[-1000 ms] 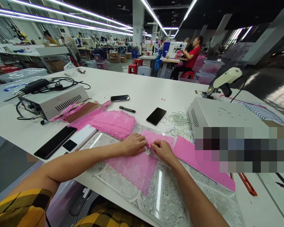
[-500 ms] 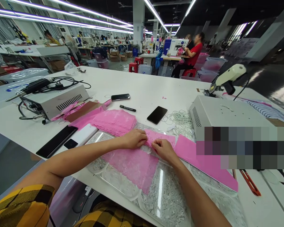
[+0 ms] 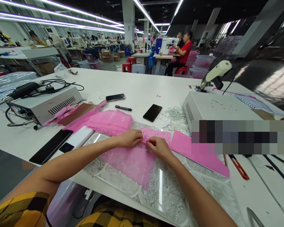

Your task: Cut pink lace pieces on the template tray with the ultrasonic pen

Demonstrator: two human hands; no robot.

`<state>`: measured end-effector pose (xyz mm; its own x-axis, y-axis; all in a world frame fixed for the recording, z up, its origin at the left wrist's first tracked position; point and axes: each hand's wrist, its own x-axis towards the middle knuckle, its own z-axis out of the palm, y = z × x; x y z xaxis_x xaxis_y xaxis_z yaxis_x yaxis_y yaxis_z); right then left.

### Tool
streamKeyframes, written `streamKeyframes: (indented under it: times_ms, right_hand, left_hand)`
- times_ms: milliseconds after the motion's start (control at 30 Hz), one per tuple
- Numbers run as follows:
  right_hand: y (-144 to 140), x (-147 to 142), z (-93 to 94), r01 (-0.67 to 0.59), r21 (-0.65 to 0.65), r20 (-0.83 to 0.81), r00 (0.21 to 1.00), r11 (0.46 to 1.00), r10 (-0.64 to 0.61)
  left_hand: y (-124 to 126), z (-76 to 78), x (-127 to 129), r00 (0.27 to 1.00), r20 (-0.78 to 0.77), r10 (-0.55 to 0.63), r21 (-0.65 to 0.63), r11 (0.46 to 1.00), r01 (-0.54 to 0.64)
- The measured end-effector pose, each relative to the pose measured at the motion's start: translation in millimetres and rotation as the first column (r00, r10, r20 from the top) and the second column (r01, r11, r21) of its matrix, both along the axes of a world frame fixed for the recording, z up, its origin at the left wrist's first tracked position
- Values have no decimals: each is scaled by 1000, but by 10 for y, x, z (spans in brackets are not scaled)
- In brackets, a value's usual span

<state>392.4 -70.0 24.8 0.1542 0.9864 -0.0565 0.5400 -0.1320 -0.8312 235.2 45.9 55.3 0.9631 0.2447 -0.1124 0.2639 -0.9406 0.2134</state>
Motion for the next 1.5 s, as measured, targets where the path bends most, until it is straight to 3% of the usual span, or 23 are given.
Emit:
streamKeyframes:
  times_ms: [267,533,700,767,1000,1233,1367,1500]
  right_hand:
    - [-15,42,43,-61,-60,-82,995,996,56]
    - [0,52,48,26,-78,-218,975,997,-42]
    - [15,48,45,59,-81,-309,947,995,-82]
    - [17,58,40,80,-76,-340,935,994,-101]
    - [-28,273,155,197,3,-462,870,980,-173]
    - [-145,445,439,305,87,-592,781,948,-197]
    - [-282,517,633,404,163,-656,726,900,-207]
    - [-414,526,718,466,191,-697,684,864,-215]
  left_hand:
    - [-15,-45,-41,1000,30,-9,-9,1000,9]
    - [-58,-86,-71,993,101,61,136,988,-74]
    - [-223,-51,-84,989,124,-77,147,987,59]
    - [-273,-86,-68,990,120,-79,137,989,62]
    - [-256,-148,-98,977,62,203,23,978,-205]
    - [-138,-63,-19,872,-56,486,-141,861,-489]
    - [-48,-14,29,835,-71,546,-209,810,-547]
    - [-168,105,36,850,-4,527,-252,822,-511]
